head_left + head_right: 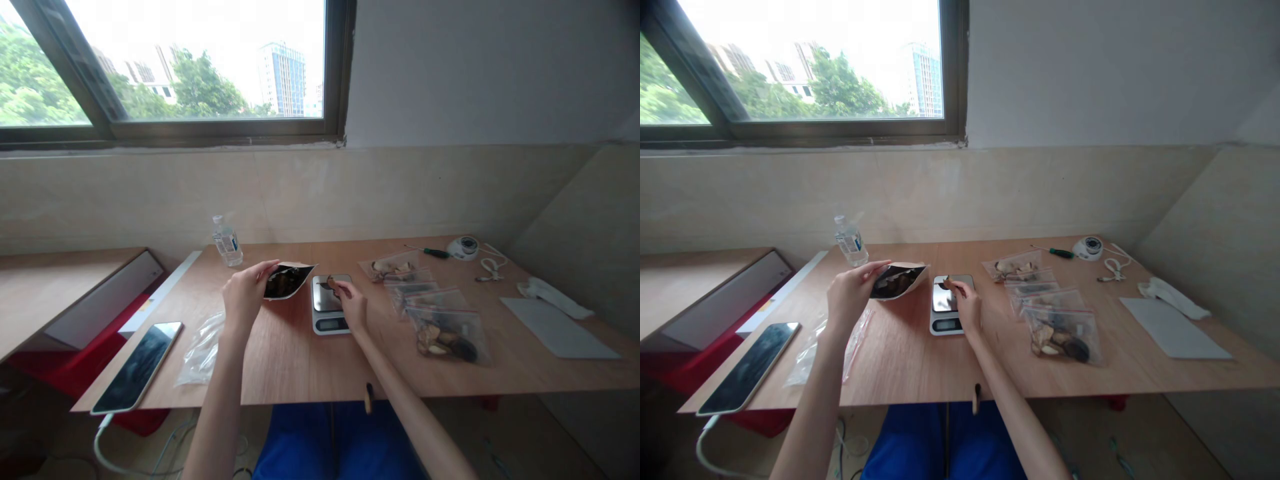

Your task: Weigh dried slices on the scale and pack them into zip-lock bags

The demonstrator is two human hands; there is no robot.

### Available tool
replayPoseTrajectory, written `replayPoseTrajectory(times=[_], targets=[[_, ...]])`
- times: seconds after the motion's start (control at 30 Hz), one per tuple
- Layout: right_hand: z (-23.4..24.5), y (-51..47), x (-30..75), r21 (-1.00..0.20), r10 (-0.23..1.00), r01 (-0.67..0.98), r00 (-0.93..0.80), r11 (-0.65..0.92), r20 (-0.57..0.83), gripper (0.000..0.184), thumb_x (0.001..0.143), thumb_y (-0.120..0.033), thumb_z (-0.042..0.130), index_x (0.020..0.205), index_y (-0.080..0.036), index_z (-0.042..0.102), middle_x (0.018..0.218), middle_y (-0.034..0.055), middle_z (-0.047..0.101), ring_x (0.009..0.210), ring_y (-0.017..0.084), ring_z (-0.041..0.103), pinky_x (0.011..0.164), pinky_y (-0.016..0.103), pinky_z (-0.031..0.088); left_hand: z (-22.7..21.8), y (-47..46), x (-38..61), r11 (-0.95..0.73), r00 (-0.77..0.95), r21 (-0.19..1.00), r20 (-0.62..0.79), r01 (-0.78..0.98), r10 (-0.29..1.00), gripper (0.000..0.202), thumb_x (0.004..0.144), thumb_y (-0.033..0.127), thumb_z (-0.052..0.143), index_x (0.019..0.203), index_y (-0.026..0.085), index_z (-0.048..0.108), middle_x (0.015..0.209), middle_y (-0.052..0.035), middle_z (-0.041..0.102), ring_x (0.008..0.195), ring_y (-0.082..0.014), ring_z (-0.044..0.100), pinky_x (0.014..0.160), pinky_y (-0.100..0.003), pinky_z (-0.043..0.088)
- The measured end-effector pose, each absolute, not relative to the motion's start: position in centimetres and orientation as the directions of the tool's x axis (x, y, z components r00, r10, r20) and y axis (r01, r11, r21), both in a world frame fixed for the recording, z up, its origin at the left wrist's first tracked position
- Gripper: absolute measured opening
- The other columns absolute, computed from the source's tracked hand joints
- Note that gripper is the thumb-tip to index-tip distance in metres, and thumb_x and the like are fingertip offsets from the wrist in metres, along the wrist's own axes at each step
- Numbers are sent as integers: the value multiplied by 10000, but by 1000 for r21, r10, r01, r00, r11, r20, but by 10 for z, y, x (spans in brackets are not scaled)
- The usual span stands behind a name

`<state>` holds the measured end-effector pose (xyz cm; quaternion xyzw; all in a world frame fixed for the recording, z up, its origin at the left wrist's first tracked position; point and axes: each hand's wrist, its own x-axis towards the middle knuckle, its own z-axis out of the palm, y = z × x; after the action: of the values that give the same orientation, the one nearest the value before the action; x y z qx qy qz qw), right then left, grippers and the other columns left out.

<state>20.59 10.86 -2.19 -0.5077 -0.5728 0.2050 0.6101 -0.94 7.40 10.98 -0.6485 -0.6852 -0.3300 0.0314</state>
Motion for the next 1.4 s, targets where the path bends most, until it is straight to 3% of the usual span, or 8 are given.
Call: replayPoseTrajectory(times=[0.27, 0.4, 0.57, 0.73, 0.83, 0.93, 1.1, 1.4], targets=[[-8, 115, 221, -586, 812, 593, -225, 552, 538, 221, 807, -78, 489, 780, -184, 681, 934, 75, 693, 918, 198, 612, 845, 367, 466, 109, 70, -12, -67, -139, 393, 473, 917, 870, 268, 853, 407, 473, 1011, 359, 684, 845, 9, 730, 713, -173, 642, 554, -235, 353], [-9, 97, 224, -535, 805, 658, -192, 530, 561, 227, 815, -71, 476, 842, -179, 674, 1028, 104, 649, 1013, 229, 555, 893, 420, 429, 108, 69, -12, -71, -127, 385, 466, 920, 876, 272, 847, 438, 478, 1021, 373, 678, 832, 17, 726, 696, -168, 633, 560, -234, 353], [1, 43, 224, -648, 817, 562, -90, 514, 570, 258, 846, -92, 415, 917, -199, 638, 983, 81, 604, 981, 205, 541, 877, 360, 434, 105, 68, -11, -78, -124, 393, 462, 916, 878, 283, 842, 463, 476, 1017, 374, 680, 815, 19, 721, 679, -161, 622, 563, -230, 353], [4, -39, 220, -827, 850, 347, -457, 441, 262, 267, 823, -66, 403, 856, -215, 622, 843, 12, 620, 802, 134, 596, 721, 229, 465, 103, 66, -14, -112, -105, 400, 481, 909, 870, 288, 845, 455, 477, 1022, 358, 682, 803, 18, 719, 657, -146, 609, 557, -222, 336], [-7, -76, 214, -815, 820, 498, -571, 296, -50, 253, 837, -104, 415, 898, -223, 629, 842, 0, 652, 779, 136, 619, 696, 221, 464, 102, 64, -15, -122, -97, 411, 472, 904, 876, 286, 844, 455, 480, 1015, 352, 686, 794, 15, 717, 648, -139, 602, 551, -219, 327], [-28, -91, 202, -616, 843, 754, -469, 228, -262, 250, 845, -129, 424, 992, -170, 622, 925, 73, 662, 848, 201, 632, 746, 286, 473, 101, 63, -14, -124, -97, 418, 469, 900, 878, 279, 840, 454, 488, 1010, 357, 687, 778, 17, 714, 635, -135, 596, 544, -219, 320], [-57, -93, 180, -336, 894, 919, -315, 204, -319, 326, 802, -146, 531, 1109, -62, 600, 1075, 202, 621, 1007, 310, 586, 849, 391, 455, 100, 61, -14, -131, -83, 409, 464, 903, 882, 286, 841, 463, 480, 1017, 363, 683, 748, 16, 706, 638, -140, 598, 546, -223, 320], [-70, -91, 179, -305, 837, 939, -291, 158, -463, 487, 715, -158, 666, 1165, 6, 578, 1272, 266, 494, 1169, 359, 473, 994, 405, 363, 103, 60, -12, -116, -83, 398, 449, 910, 890, 295, 849, 462, 470, 1023, 354, 683, 808, 2, 723, 699, -157, 627, 561, -227, 335]])
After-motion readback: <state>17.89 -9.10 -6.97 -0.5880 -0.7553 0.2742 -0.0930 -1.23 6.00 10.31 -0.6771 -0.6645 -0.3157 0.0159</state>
